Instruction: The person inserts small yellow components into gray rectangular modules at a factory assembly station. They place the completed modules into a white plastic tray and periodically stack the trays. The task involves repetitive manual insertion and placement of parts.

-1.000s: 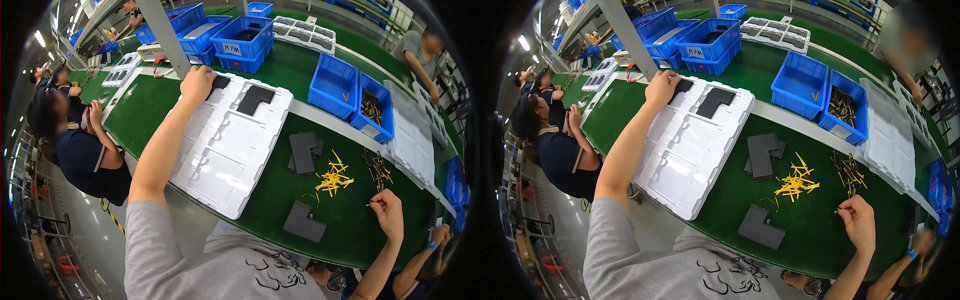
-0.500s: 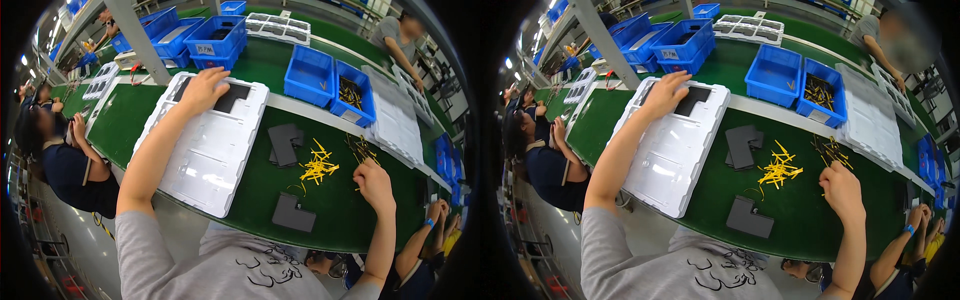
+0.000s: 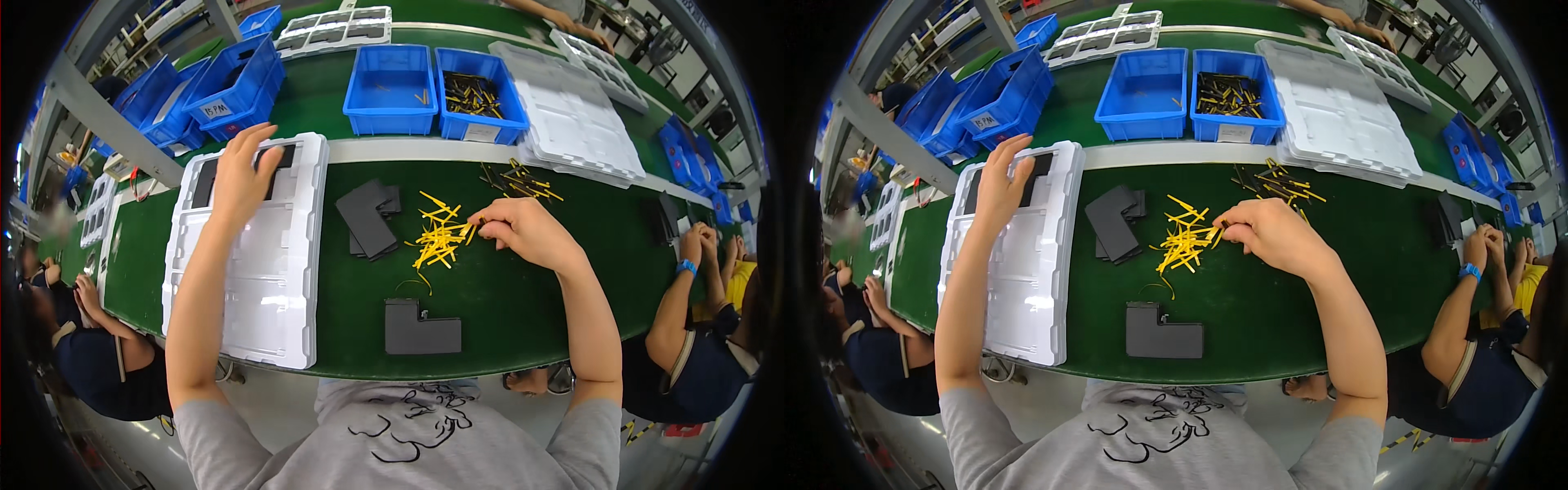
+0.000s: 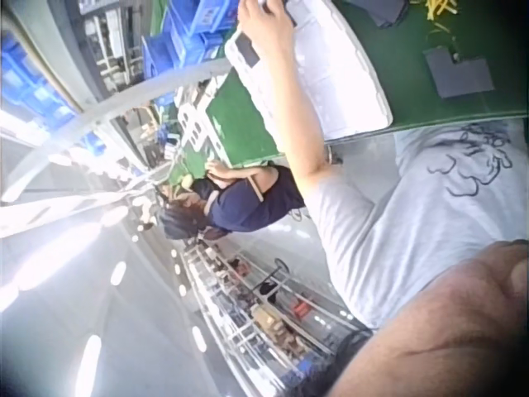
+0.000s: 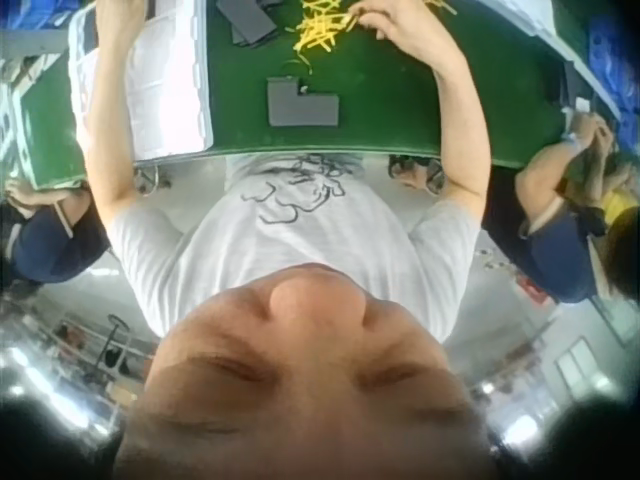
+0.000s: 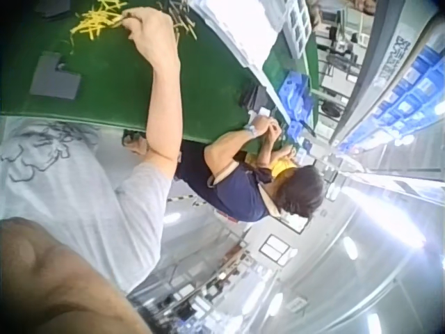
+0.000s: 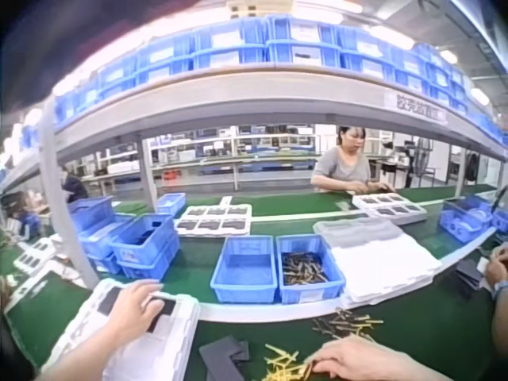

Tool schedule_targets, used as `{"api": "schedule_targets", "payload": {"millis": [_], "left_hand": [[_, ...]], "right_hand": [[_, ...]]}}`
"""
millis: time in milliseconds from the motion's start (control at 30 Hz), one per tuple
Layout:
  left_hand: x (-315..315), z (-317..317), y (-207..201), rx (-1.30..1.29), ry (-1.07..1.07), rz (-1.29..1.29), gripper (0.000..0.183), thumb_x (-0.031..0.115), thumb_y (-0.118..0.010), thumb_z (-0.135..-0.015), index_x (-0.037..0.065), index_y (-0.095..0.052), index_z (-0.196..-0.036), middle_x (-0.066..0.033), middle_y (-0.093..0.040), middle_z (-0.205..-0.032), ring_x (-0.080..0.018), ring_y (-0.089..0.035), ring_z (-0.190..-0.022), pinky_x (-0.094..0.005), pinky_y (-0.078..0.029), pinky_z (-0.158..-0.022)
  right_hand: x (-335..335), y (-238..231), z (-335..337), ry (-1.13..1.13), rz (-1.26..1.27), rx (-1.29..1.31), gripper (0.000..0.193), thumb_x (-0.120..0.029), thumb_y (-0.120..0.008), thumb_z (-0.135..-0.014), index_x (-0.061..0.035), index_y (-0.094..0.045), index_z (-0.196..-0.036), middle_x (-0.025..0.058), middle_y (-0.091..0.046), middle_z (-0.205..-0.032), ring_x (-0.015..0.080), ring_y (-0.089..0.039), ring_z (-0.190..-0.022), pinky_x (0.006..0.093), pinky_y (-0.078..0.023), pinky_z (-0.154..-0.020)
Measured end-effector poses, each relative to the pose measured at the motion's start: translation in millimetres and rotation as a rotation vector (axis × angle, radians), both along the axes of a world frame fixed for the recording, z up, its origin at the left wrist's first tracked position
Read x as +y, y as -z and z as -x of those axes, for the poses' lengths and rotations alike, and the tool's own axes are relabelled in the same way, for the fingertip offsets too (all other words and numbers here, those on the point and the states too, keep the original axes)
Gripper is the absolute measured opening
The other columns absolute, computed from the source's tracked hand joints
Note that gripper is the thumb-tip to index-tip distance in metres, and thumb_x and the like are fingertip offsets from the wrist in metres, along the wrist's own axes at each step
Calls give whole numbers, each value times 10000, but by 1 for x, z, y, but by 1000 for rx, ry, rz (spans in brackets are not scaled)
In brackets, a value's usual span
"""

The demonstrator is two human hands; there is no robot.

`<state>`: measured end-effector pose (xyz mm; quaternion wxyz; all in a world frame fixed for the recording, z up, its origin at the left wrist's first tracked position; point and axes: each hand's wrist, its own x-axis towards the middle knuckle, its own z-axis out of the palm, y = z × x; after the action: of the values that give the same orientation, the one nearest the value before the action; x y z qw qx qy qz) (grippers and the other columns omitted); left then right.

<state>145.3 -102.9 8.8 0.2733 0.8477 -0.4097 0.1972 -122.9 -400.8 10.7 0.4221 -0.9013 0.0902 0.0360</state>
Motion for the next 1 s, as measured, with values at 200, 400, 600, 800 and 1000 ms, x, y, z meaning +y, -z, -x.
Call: {"api": "schedule_targets", "payload": {"millis": [200, 400, 600, 800, 1000], "left_hand": [[-63, 118, -19, 285, 539, -72, 145, 87, -689, -797, 72, -684, -942, -66, -661, -976, -269, -588, -959, -378, -453, -854], [-86, 161, 0, 690, 564, -45, 142, 107, -710, -802, 53, -696, -932, -41, -627, -778, -170, -562, -699, -304, -464, -650], [-83, 163, 3, 765, 568, -23, 133, 99, -708, -802, 45, -696, -923, -39, -608, -739, -126, -506, -606, -274, -444, -568], [-81, 164, 6, 729, 588, 7, 74, 86, -692, -806, 40, -685, -863, -38, -593, -719, -143, -514, -610, -287, -444, -561], [-79, 161, 5, 649, 555, -10, 79, 71, -680, -793, 47, -680, -868, -54, -584, -712, -180, -543, -640, -312, -461, -587]], "right_hand": [[0, -5, 13, -22, 44, 35, 176, -28, -718, -785, 11, -675, -950, 38, -629, -765, 95, -575, -610, 247, -470, -564], [10, -12, 14, -157, 15, -176, 150, -29, -714, -775, 5, -645, -904, 70, -623, -753, 155, -585, -639, 278, -477, -606], [30, -10, 16, -127, -133, -195, 161, 13, -721, -763, 8, -622, -890, 56, -603, -777, 148, -586, -656, 270, -474, -599], [35, -8, 13, -174, -7, -299, 135, 4, -726, -737, 1, -636, -837, 70, -600, -782, 202, -594, -667, 312, -470, -584], [37, -2, 7, -119, -69, -500, 120, 37, -712, -747, 3, -650, -844, 77, -608, -827, 174, -604, -710, 273, -476, -596]]}}
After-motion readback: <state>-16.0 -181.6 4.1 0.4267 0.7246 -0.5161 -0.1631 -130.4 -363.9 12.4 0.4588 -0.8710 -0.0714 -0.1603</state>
